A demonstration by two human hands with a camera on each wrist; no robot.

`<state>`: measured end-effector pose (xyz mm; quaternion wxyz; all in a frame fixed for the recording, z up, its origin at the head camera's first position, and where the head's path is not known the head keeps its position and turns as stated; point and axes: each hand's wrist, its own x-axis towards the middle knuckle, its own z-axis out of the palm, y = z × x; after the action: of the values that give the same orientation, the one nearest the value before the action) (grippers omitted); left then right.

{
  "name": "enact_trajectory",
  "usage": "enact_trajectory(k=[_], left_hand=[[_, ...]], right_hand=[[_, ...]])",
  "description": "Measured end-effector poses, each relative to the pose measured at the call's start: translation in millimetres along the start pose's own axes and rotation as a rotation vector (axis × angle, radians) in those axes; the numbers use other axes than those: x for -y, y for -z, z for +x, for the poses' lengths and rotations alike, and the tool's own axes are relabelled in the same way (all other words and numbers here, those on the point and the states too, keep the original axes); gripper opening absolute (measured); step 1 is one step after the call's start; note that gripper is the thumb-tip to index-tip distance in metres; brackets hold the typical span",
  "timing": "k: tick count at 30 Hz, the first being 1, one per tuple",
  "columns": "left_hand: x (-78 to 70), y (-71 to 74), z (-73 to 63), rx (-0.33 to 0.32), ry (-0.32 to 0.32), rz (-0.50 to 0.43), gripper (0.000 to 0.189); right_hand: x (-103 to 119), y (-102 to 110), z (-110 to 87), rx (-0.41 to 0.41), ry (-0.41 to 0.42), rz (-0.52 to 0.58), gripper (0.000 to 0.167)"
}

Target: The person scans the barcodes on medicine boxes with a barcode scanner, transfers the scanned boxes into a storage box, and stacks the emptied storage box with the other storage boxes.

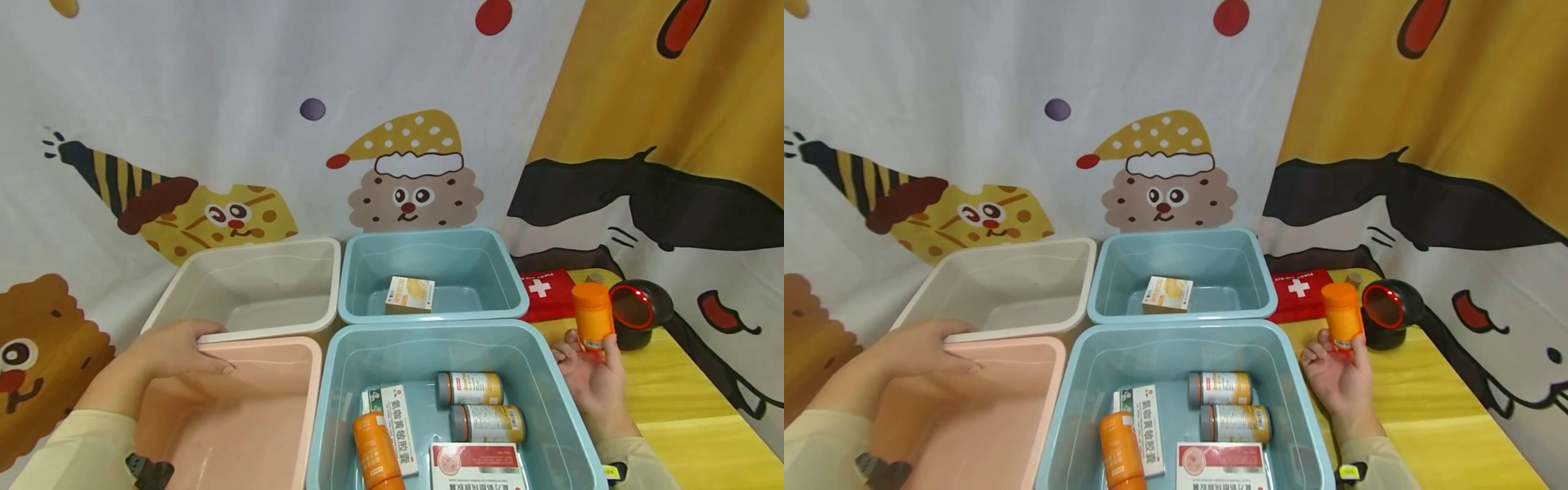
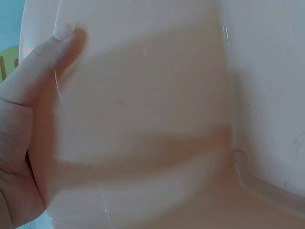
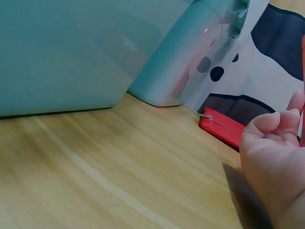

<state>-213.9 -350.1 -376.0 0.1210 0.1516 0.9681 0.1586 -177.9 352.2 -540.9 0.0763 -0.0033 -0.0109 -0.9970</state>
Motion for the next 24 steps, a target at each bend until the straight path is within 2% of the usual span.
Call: enact_trajectory(k=[8, 12, 15, 19, 22, 24], left_hand=[[-2.0, 1.1, -0.9, -0.001, -0.006, -0.001, 0.059], [-2.0, 1.1, -1.1, -0.002, -0.001, 0.007, 0.060], [-1.5, 1.5, -1.4, -0.004, 0.001, 0.019, 0.063], [-0.3, 1.7, -1.8, -0.008, 0.011, 0.031, 0.067], [-0.2, 1.8, -2.2, -0.005, 0.014, 0.028, 0.068], [-0.4, 2.0, -2.4, -0.004, 0.013, 0.025, 0.068]], right_hand=[[1.6, 3.6, 4.7, 0.115, -0.012, -0.040, 0.046], [1.0, 6.3, 7.7, 0.234, -0.065, -0.054, 0.049], [-0.1, 7.9, 10.5, 0.288, -0.118, -0.048, 0.053], [-3.1, 5.8, 12.7, 0.218, -0.136, -0.025, 0.049], [-5.1, 3.0, 12.6, 0.123, -0.103, -0.013, 0.042], [-5.4, 2.1, 12.6, 0.088, -0.077, -0.012, 0.039]])
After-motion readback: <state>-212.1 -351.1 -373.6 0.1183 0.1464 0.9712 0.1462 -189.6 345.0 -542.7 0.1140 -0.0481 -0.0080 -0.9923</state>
